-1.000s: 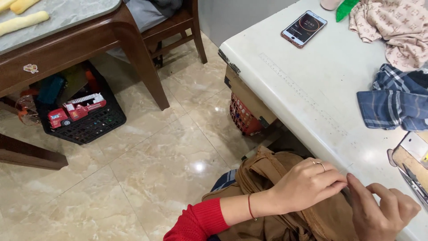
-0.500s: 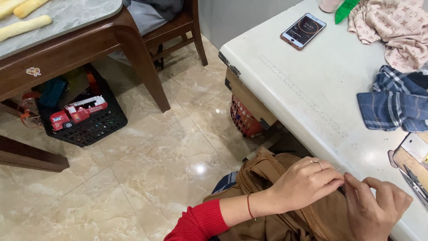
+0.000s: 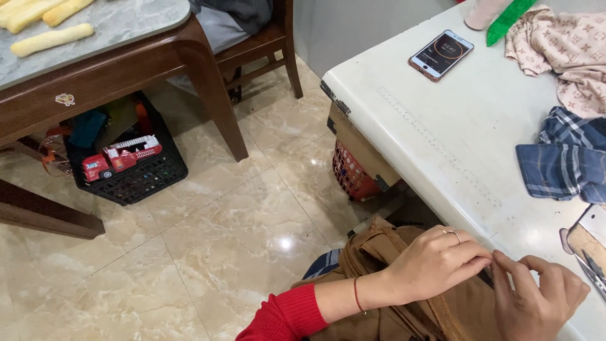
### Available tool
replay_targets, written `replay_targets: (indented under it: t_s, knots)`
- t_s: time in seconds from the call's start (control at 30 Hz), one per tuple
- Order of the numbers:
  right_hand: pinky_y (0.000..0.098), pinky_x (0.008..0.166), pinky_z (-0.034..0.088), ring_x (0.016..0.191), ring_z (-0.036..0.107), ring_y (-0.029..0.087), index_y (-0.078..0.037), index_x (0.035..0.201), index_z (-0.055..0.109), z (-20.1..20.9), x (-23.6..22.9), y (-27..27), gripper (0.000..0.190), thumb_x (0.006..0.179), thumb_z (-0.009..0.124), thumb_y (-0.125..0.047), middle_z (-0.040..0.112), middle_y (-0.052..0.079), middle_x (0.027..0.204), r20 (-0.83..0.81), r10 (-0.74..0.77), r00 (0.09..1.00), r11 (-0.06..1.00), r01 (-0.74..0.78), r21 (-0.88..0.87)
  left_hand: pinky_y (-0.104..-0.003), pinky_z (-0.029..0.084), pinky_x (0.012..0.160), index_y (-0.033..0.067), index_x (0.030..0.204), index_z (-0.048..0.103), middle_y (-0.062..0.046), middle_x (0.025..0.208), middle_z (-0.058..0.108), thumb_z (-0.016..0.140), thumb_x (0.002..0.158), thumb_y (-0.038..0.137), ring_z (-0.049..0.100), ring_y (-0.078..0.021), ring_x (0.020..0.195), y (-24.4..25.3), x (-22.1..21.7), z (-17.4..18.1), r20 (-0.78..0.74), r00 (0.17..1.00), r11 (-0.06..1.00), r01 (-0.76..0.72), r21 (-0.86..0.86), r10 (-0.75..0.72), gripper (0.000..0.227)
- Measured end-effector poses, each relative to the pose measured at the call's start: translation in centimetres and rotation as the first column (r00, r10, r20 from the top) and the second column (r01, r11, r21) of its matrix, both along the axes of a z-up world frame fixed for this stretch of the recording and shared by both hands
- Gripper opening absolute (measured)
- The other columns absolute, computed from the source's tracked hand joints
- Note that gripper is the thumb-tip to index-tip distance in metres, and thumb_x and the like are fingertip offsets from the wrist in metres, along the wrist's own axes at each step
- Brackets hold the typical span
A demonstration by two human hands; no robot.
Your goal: A person is performing manual hand-stitching on a brown garment at a sewing workstation.
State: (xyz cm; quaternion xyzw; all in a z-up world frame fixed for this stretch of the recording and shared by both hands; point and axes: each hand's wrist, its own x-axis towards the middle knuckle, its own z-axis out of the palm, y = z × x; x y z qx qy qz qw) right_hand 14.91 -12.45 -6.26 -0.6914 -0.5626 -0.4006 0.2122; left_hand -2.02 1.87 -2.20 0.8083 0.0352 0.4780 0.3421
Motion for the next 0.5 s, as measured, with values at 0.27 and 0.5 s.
replay_targets:
  t_s: [0.27,0.5]
  knots:
    - [0.0425,0.097,0.040,0.096,0.058,0.031,-0.013,0.103,0.085,0.29,-0.16,0.33,0.015,0.108,0.099,-0.014,0.068,0.008,0.101,-0.008,-0.009,1.000,1.000,0.009,-0.014,-0.043,0.054,0.088,-0.0031,0.104,0.068,-0.015,0.102,0.070,0.064,0.103,0.005,0.066,-0.0295,0.093,-0.09,0.07,0.07,0.007,1.000,1.000,0.010,-0.016,-0.010,0.010]
    - [0.0421,0.099,0.039,0.096,0.056,0.031,-0.012,0.101,0.084,-0.14,0.02,0.02,0.018,0.106,0.101,-0.011,0.068,0.010,0.102,-0.061,-0.010,0.998,1.000,0.010,0.001,-0.041,0.053,0.088,-0.0011,0.105,0.068,-0.012,0.104,0.070,0.064,0.103,0.007,0.067,-0.0272,0.094,-0.14,-0.04,0.27,0.002,1.000,1.000,-0.009,0.007,0.009,0.009]
